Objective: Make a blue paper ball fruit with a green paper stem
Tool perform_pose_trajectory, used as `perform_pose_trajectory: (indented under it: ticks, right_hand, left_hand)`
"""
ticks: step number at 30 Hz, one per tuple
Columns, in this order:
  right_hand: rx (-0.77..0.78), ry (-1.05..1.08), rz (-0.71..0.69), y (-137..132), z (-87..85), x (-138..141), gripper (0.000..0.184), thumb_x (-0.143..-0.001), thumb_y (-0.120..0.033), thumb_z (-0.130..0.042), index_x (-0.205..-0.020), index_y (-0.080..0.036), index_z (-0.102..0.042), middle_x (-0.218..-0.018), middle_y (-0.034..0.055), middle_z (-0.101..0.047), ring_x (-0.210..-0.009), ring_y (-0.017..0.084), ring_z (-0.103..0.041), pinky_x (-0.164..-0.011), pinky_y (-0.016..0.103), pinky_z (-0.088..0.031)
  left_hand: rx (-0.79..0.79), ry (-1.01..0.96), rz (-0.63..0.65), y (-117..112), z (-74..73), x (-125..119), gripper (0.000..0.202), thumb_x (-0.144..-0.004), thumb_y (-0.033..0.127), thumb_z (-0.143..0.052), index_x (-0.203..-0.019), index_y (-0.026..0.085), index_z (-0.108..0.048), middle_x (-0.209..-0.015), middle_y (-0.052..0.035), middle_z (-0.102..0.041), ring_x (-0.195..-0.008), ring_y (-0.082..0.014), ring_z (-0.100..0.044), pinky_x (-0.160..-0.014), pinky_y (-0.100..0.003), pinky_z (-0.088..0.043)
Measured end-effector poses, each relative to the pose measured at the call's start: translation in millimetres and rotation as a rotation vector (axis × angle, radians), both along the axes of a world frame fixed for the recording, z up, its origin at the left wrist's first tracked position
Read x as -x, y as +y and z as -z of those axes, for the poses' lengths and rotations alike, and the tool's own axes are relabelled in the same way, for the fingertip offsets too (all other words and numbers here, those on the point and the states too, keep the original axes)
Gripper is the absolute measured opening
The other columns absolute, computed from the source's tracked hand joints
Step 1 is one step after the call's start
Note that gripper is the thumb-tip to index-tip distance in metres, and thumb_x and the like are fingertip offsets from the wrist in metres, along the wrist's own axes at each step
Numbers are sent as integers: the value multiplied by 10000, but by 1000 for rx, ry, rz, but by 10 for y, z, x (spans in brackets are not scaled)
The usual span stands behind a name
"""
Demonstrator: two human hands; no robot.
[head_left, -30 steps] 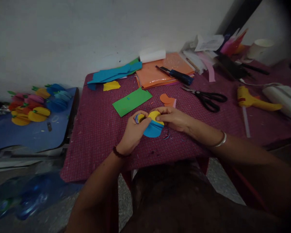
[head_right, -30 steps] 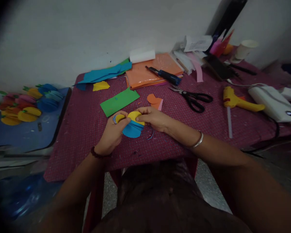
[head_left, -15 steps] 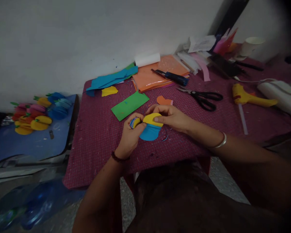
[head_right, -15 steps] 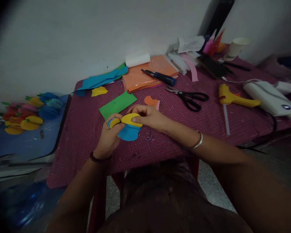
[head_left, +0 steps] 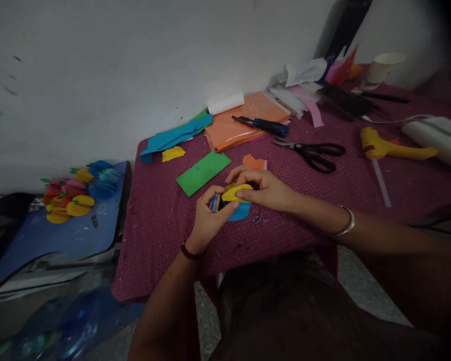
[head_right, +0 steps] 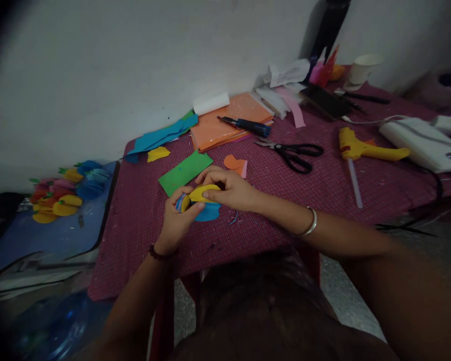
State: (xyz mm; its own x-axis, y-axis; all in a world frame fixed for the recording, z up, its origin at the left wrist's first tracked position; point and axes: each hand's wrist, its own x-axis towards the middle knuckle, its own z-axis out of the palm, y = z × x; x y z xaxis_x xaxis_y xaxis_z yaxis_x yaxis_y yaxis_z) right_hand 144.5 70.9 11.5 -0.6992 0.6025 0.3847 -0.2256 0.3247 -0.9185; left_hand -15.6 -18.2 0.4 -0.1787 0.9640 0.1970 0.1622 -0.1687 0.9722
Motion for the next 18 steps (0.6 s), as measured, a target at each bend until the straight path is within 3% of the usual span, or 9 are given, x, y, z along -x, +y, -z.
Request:
perform_pose_trajectory:
  ticks: [8, 18]
  right_hand:
    - [246, 29, -89, -13, -4, 18, 242, -754, -355, -711, -692, -164, -578, -983, 39, -601, -858, 140, -562, -748, 280, -459]
    - [386, 79, -123, -18, -1, 25, 267, -715, -335, -749, -666, -141, -572, -978, 36, -603, -836, 120, -554, -718, 244, -442]
  left_hand:
    - [64, -100, -16, -24, 33, -20, 272, -690, 352, -763, -808, 204, -568, -644, 58, -477, -534, -67, -389, -489, -185, -336]
    - [-43, 88, -46, -27, -10, -25, 244, -704, 292, -733, -838, 205, -548, -739, 40, -535, -606, -77, -451, -567, -195, -410]
